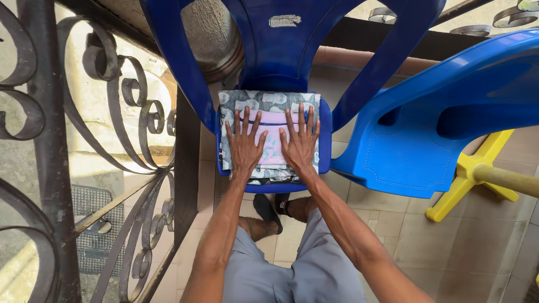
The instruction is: The person folds a patterned cloth and a floral cloth on a yellow table, then places them on a blue chair. The person smooths and aligns the edges of each cloth before folding them into neat rectangles.
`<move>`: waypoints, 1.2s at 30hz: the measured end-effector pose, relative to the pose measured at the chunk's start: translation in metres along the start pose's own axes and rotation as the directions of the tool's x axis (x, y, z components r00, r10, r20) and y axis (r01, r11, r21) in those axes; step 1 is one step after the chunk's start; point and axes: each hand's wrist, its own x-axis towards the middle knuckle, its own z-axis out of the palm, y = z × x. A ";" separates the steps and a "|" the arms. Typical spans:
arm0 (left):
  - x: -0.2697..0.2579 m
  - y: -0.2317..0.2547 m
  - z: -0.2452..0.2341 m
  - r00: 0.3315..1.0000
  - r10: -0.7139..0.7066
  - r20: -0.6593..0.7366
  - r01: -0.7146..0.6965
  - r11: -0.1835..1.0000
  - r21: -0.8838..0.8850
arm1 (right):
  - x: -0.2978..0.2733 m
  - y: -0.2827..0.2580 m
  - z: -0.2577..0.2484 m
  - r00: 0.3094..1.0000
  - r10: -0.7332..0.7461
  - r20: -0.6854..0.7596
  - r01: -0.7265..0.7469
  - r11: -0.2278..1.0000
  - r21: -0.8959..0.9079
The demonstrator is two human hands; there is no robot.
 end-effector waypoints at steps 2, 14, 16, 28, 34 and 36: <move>0.001 -0.009 0.010 0.999 0.015 0.028 -0.015 1.000 0.002 | 0.003 0.007 0.012 1.000 0.020 0.000 -0.020 0.999 -0.032; 0.000 -0.006 0.024 0.999 -0.004 0.033 0.003 0.999 0.043 | 0.001 0.011 0.021 0.999 0.023 0.033 -0.022 0.999 -0.025; -0.003 0.002 0.011 0.998 -0.035 0.049 0.032 0.996 0.080 | 0.001 0.009 0.009 0.998 0.022 0.052 -0.021 1.000 -0.006; -0.016 0.115 -0.166 0.996 -0.076 -0.045 0.071 0.992 -0.107 | -0.015 -0.033 -0.175 0.991 0.093 -0.096 -0.073 0.978 0.197; -0.037 0.169 -0.265 0.992 -0.056 -0.112 0.036 0.983 -0.178 | -0.042 -0.043 -0.285 0.968 0.212 -0.134 -0.166 0.943 0.287; -0.054 0.176 -0.294 0.993 -0.040 -0.110 0.018 0.980 -0.197 | -0.051 -0.048 -0.312 0.959 0.241 -0.150 -0.186 0.933 0.308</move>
